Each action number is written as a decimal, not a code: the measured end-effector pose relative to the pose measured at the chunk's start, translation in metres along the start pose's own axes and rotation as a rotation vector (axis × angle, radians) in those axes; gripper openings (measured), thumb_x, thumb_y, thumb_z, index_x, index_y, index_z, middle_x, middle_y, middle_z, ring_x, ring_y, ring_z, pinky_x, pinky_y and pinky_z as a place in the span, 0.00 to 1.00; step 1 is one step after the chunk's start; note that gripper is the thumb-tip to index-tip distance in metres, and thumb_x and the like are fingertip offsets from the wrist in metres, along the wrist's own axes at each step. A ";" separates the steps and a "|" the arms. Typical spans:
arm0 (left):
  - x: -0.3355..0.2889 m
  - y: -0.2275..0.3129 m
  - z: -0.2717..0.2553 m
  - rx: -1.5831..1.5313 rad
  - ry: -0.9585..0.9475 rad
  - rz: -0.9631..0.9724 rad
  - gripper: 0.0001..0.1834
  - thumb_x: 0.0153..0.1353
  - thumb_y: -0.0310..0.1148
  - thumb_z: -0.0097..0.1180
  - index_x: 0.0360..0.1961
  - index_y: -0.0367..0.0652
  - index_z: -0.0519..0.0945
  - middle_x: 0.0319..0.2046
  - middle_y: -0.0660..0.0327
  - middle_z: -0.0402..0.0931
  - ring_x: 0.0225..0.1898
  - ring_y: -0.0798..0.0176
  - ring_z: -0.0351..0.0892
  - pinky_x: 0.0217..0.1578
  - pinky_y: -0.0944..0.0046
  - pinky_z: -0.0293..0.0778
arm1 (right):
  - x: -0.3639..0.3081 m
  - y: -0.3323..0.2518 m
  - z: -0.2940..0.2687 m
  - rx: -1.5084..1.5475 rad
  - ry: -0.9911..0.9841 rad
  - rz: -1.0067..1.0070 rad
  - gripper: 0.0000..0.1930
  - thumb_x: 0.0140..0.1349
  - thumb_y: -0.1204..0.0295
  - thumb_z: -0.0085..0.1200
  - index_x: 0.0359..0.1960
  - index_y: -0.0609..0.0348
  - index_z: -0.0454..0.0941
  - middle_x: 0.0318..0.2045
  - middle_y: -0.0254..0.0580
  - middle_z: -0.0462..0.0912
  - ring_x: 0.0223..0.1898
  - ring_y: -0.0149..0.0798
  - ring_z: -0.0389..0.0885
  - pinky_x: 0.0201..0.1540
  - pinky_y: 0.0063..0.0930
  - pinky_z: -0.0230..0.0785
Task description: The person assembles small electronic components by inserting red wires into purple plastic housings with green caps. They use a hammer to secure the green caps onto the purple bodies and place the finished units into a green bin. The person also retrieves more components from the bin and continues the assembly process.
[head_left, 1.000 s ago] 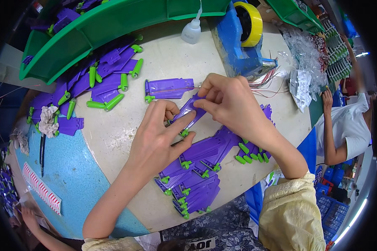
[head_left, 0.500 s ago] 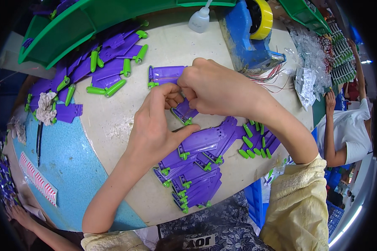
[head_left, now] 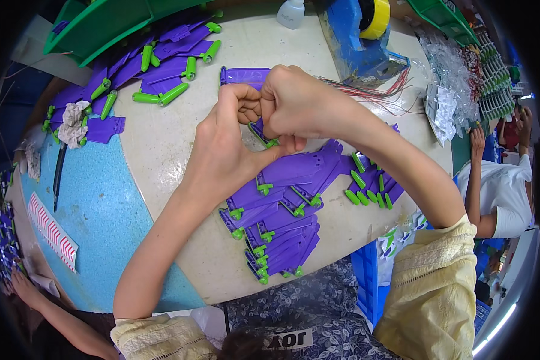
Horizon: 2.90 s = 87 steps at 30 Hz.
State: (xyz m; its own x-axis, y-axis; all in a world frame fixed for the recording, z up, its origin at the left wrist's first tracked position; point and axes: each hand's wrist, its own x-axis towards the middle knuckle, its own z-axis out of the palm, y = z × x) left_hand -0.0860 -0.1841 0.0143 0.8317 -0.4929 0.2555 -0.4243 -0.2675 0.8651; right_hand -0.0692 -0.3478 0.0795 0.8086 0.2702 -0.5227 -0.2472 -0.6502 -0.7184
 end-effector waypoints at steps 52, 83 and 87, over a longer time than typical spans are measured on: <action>-0.012 0.000 -0.003 -0.054 0.029 -0.050 0.34 0.41 0.23 0.77 0.53 0.37 0.75 0.46 0.54 0.83 0.42 0.62 0.85 0.45 0.64 0.82 | -0.043 0.044 0.030 0.070 0.312 -0.293 0.08 0.57 0.80 0.60 0.38 0.65 0.87 0.21 0.43 0.76 0.20 0.34 0.72 0.25 0.35 0.64; 0.016 0.002 -0.014 0.267 -0.219 0.408 0.17 0.44 0.33 0.75 0.27 0.39 0.77 0.42 0.61 0.85 0.36 0.58 0.74 0.35 0.62 0.76 | -0.041 0.055 0.004 -0.429 0.993 -0.599 0.06 0.54 0.75 0.63 0.26 0.66 0.83 0.19 0.47 0.79 0.25 0.47 0.81 0.29 0.39 0.71; 0.012 0.005 -0.019 0.255 -0.190 0.335 0.23 0.46 0.32 0.74 0.45 0.41 0.82 0.41 0.62 0.85 0.35 0.57 0.74 0.38 0.61 0.76 | -0.076 0.054 -0.040 -0.166 1.266 -0.433 0.12 0.59 0.67 0.64 0.27 0.66 0.83 0.20 0.40 0.79 0.22 0.35 0.75 0.26 0.30 0.65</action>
State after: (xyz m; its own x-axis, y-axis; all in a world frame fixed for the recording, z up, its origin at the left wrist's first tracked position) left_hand -0.0714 -0.1760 0.0298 0.5635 -0.7233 0.3990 -0.7531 -0.2513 0.6081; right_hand -0.1232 -0.4317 0.0989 0.7606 -0.3035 0.5739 0.1452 -0.7821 -0.6060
